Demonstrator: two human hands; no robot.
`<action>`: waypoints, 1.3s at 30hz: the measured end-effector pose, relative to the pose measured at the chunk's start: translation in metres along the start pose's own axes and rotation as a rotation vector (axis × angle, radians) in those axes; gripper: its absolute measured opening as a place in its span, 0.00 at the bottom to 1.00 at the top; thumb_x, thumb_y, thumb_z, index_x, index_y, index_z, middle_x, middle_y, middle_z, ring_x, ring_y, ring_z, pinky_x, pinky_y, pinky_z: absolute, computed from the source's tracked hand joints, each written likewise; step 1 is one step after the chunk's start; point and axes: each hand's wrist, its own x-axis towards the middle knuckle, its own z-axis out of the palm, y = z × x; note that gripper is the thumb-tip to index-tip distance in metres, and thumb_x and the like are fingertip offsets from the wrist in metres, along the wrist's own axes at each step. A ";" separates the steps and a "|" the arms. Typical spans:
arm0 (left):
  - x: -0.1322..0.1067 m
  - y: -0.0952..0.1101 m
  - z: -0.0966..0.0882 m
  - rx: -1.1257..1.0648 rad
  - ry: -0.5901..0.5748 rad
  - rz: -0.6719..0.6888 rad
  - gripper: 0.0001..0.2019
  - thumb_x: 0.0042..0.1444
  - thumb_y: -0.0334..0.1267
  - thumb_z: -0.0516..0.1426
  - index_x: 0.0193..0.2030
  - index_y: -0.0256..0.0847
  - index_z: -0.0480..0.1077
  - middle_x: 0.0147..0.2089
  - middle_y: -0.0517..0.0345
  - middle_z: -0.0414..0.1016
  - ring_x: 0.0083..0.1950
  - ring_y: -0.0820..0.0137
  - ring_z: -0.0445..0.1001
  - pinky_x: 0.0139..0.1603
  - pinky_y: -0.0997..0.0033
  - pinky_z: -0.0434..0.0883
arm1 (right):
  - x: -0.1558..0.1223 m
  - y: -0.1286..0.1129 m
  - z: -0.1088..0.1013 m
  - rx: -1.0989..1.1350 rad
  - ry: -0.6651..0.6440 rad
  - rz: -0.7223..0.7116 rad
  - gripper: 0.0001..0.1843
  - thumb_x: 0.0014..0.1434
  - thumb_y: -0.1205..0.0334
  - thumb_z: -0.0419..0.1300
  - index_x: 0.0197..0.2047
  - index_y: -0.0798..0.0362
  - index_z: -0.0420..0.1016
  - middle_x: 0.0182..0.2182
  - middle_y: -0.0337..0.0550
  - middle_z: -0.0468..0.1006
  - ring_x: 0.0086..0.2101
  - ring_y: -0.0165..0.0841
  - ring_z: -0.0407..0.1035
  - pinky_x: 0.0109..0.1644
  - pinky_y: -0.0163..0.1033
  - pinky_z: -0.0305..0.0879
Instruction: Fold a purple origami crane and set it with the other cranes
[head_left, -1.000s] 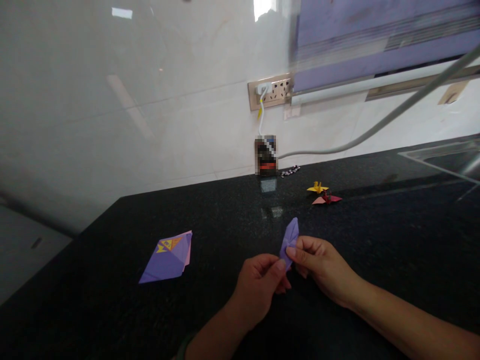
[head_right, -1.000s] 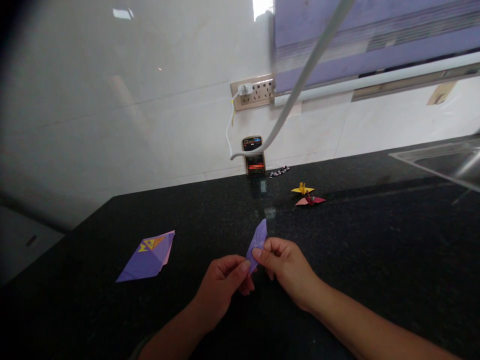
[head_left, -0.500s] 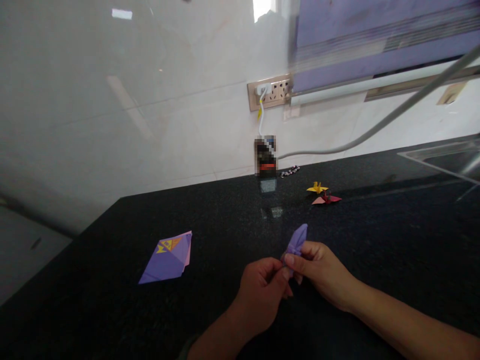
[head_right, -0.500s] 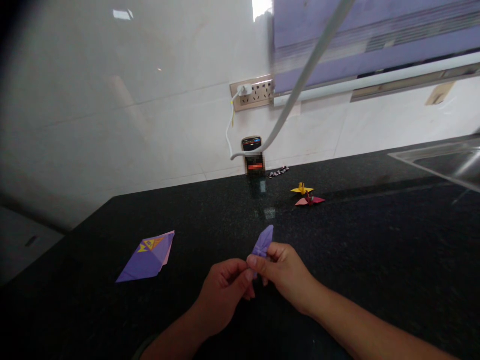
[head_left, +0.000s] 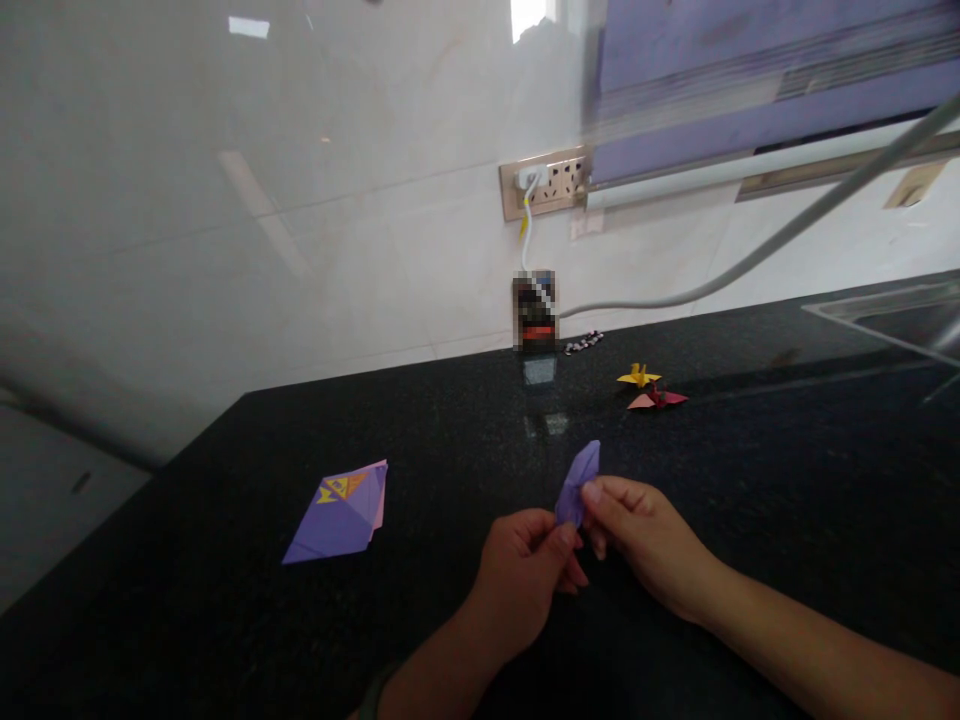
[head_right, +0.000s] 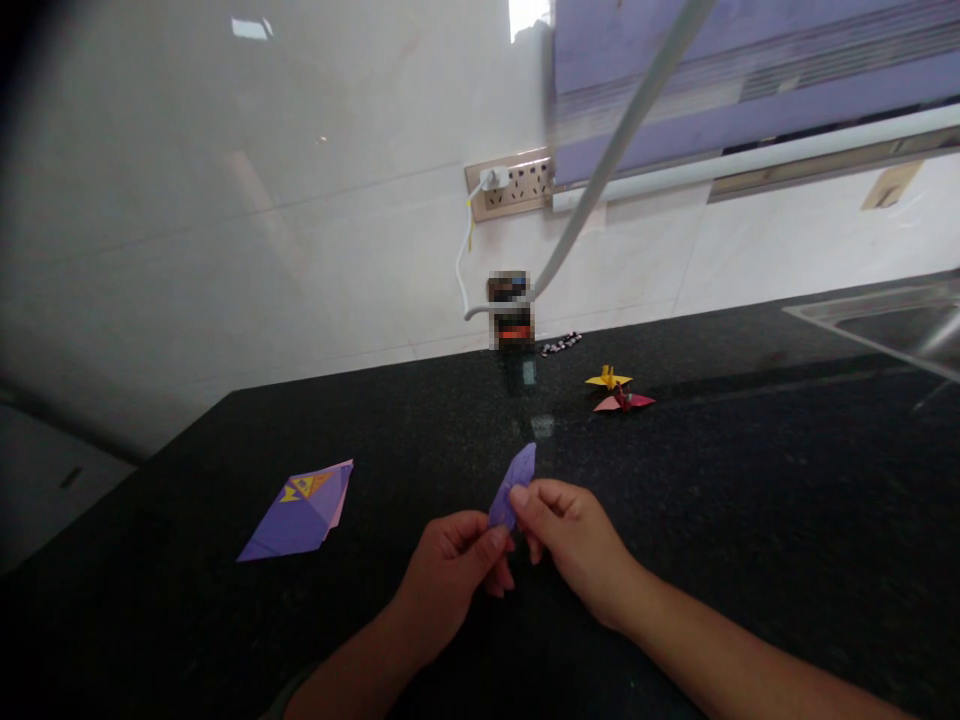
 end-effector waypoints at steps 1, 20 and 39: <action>0.000 0.000 0.000 -0.006 0.002 0.001 0.11 0.51 0.41 0.51 0.26 0.34 0.67 0.18 0.61 0.66 0.19 0.77 0.62 0.22 0.77 0.61 | 0.000 0.000 -0.001 -0.035 0.017 -0.014 0.19 0.54 0.52 0.54 0.19 0.56 0.64 0.15 0.35 0.64 0.18 0.25 0.56 0.23 0.32 0.51; -0.003 -0.003 0.001 0.061 -0.098 0.006 0.09 0.51 0.37 0.51 0.26 0.34 0.67 0.18 0.62 0.64 0.20 0.76 0.62 0.24 0.76 0.61 | 0.003 0.000 -0.002 0.004 -0.010 0.050 0.16 0.52 0.57 0.56 0.18 0.57 0.66 0.13 0.34 0.64 0.16 0.23 0.53 0.21 0.32 0.48; 0.003 -0.002 -0.003 -0.266 -0.005 0.040 0.18 0.54 0.47 0.48 0.21 0.36 0.62 0.15 0.63 0.60 0.17 0.79 0.57 0.20 0.78 0.57 | 0.000 -0.006 -0.007 0.015 -0.192 -0.016 0.11 0.47 0.60 0.62 0.35 0.55 0.70 0.24 0.36 0.68 0.21 0.23 0.58 0.22 0.29 0.54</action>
